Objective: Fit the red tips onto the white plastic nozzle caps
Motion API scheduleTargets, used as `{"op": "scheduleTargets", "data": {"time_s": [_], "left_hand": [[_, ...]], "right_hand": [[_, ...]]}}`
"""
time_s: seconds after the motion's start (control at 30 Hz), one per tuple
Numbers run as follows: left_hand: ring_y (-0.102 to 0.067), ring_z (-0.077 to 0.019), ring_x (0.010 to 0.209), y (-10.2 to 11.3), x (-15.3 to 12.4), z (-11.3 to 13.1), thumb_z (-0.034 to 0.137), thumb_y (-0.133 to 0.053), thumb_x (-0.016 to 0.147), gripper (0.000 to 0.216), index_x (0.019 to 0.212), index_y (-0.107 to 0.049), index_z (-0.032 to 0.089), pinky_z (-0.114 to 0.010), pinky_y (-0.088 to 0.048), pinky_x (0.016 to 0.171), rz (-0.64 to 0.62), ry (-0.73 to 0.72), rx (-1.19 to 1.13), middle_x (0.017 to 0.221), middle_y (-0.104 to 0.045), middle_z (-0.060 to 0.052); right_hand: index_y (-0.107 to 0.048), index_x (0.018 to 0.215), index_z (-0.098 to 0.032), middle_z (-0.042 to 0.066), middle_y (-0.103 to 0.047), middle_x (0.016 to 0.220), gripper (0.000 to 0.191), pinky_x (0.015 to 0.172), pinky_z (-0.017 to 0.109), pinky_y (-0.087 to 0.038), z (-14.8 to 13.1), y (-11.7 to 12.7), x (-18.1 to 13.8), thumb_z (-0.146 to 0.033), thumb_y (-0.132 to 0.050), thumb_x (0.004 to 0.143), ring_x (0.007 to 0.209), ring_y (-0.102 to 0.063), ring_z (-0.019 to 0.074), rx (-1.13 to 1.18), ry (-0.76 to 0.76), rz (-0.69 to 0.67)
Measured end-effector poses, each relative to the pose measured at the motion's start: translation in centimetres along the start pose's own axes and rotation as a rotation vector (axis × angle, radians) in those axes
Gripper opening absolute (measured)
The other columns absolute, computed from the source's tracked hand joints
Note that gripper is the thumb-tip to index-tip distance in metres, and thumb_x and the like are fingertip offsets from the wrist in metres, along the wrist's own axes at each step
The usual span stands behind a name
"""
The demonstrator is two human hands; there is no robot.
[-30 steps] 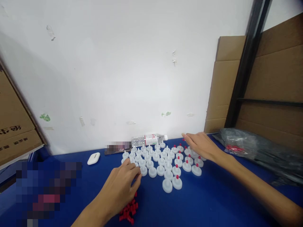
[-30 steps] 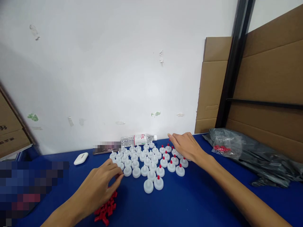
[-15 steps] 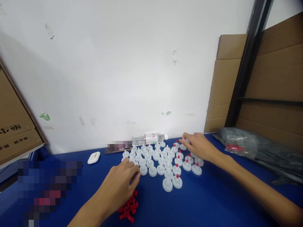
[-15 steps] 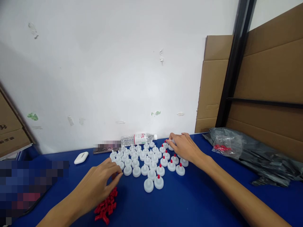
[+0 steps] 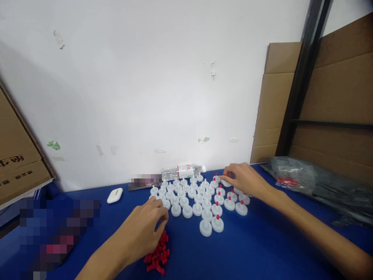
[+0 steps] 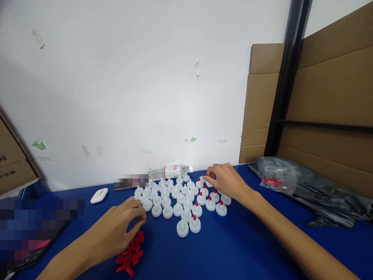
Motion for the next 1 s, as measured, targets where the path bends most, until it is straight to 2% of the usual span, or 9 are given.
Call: {"op": "scheduleTargets", "data": {"time_s": [0.2,0.37,0.57,0.67,0.77,0.87,1.0], "left_hand": [[-0.063,-0.0263,0.093,0.5,-0.3,-0.5,0.018,-0.054,0.091,0.016,0.087,-0.069,0.021,-0.038,-0.046,0.081,-0.035,0.014,-0.055,0.093,-0.068,-0.006],[-0.063,-0.0269,0.095,0.4,-0.6,-0.4,0.012,-0.054,0.084,0.022,0.093,-0.071,0.021,-0.038,-0.046,0.08,-0.046,0.016,-0.056,0.098,-0.069,-0.006],[-0.064,-0.0274,0.095,0.3,-0.5,-0.6,0.017,-0.056,0.087,0.016,0.09,-0.071,0.022,-0.037,-0.046,0.078,-0.091,0.065,-0.054,0.099,-0.069,-0.006],[-0.064,-0.0271,0.093,0.2,-0.5,-0.7,0.019,-0.057,0.089,0.015,0.09,-0.072,0.022,-0.037,-0.045,0.076,-0.107,0.079,-0.062,0.1,-0.069,-0.006],[-0.065,-0.0268,0.092,0.1,-0.4,-0.6,0.019,-0.059,0.089,0.013,0.09,-0.072,0.023,-0.036,-0.044,0.075,-0.126,0.093,-0.07,0.101,-0.069,-0.005],[-0.065,-0.026,0.092,0.1,-0.3,-0.5,0.017,-0.06,0.09,0.013,0.09,-0.071,0.023,-0.035,-0.043,0.076,-0.13,0.102,-0.075,0.102,-0.068,-0.005],[-0.065,-0.0245,0.091,0.0,-0.1,-0.4,0.014,-0.058,0.089,0.014,0.093,-0.068,0.023,-0.035,-0.043,0.076,-0.093,0.09,-0.072,0.103,-0.068,-0.003]], "right_hand": [[-0.077,0.085,-0.023,0.003,-0.077,0.078,0.019,0.059,0.03,-0.043,0.5,-0.7,0.0,-0.034,-0.065,0.096,0.066,-0.071,0.0221,-0.02,-0.001,-0.064],[-0.078,0.085,-0.024,0.001,-0.078,0.077,0.016,0.062,0.029,-0.046,0.7,-1.3,-0.1,-0.029,-0.065,0.094,0.067,-0.072,0.0212,-0.018,-0.003,-0.102],[-0.077,0.084,-0.023,0.003,-0.077,0.076,0.027,0.06,0.031,-0.043,0.6,-1.2,-0.2,-0.034,-0.057,0.099,0.066,-0.071,0.0222,-0.025,0.01,-0.076],[-0.075,0.082,-0.021,0.005,-0.076,0.076,0.035,0.066,0.033,-0.044,0.1,-0.6,-0.1,-0.034,-0.05,0.102,0.067,-0.07,0.0232,-0.028,0.04,-0.021],[-0.074,0.085,-0.019,0.008,-0.076,0.078,0.04,0.082,0.039,-0.047,-1.1,0.1,-0.1,-0.035,-0.044,0.106,0.073,-0.069,0.0244,-0.017,0.097,0.042],[-0.074,0.087,-0.019,0.007,-0.074,0.079,0.041,0.096,0.045,-0.043,-3.3,0.7,-0.5,-0.035,-0.042,0.108,0.074,-0.066,0.0221,0.013,0.184,0.068],[-0.074,0.09,-0.021,0.001,-0.07,0.076,0.032,0.1,0.044,-0.039,-6.8,1.5,-1.8,-0.035,-0.051,0.107,0.074,-0.062,0.0186,0.064,0.322,0.026]]}}
Point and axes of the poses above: each hand's wrist, its own x-axis towards the middle knuckle, its own y-axis out of the back of the hand, z = x × y, the point moved 3 cm from there along x, towards the middle knuckle
